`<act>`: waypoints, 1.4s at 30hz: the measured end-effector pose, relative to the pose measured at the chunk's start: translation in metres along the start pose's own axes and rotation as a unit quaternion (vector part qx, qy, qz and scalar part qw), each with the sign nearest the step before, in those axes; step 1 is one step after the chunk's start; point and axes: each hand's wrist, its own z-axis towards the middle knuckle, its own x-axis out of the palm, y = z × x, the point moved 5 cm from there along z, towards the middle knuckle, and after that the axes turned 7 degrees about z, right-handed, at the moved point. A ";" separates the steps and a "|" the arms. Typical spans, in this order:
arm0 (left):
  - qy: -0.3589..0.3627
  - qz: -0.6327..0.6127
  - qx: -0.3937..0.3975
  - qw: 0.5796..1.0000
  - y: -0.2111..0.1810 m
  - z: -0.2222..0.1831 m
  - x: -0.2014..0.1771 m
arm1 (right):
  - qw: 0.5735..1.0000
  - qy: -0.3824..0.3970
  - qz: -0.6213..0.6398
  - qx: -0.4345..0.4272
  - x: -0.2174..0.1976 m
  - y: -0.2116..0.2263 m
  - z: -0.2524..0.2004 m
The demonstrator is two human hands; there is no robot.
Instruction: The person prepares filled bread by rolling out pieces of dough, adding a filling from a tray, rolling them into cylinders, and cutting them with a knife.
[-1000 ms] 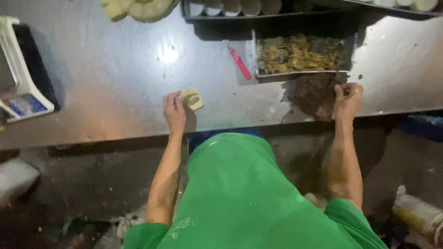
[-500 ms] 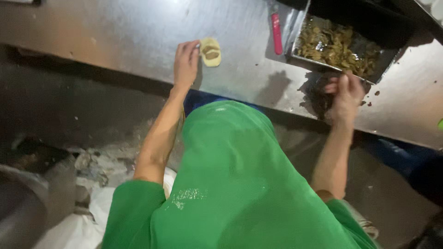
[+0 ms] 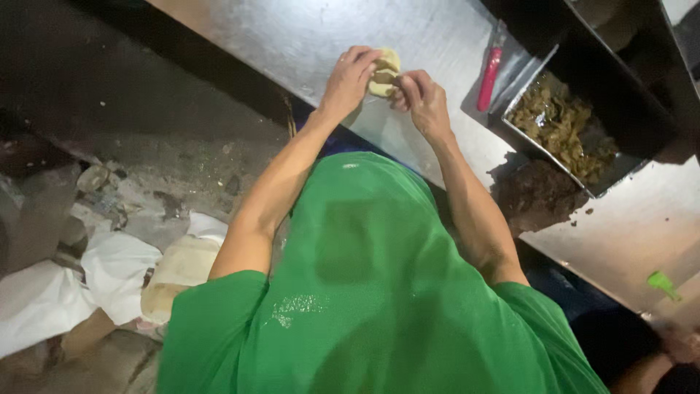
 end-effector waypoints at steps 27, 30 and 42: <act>0.008 0.009 0.013 1.000 0.000 0.007 0.001 | 0.984 0.029 -0.072 -0.163 0.009 -0.001 0.023; 0.042 0.040 0.066 0.996 0.001 0.011 0.009 | 0.978 0.014 -0.082 -0.190 0.008 -0.004 0.024; 0.081 0.000 0.058 0.995 -0.001 0.004 0.004 | 0.953 0.043 -0.171 -0.248 0.007 0.015 0.016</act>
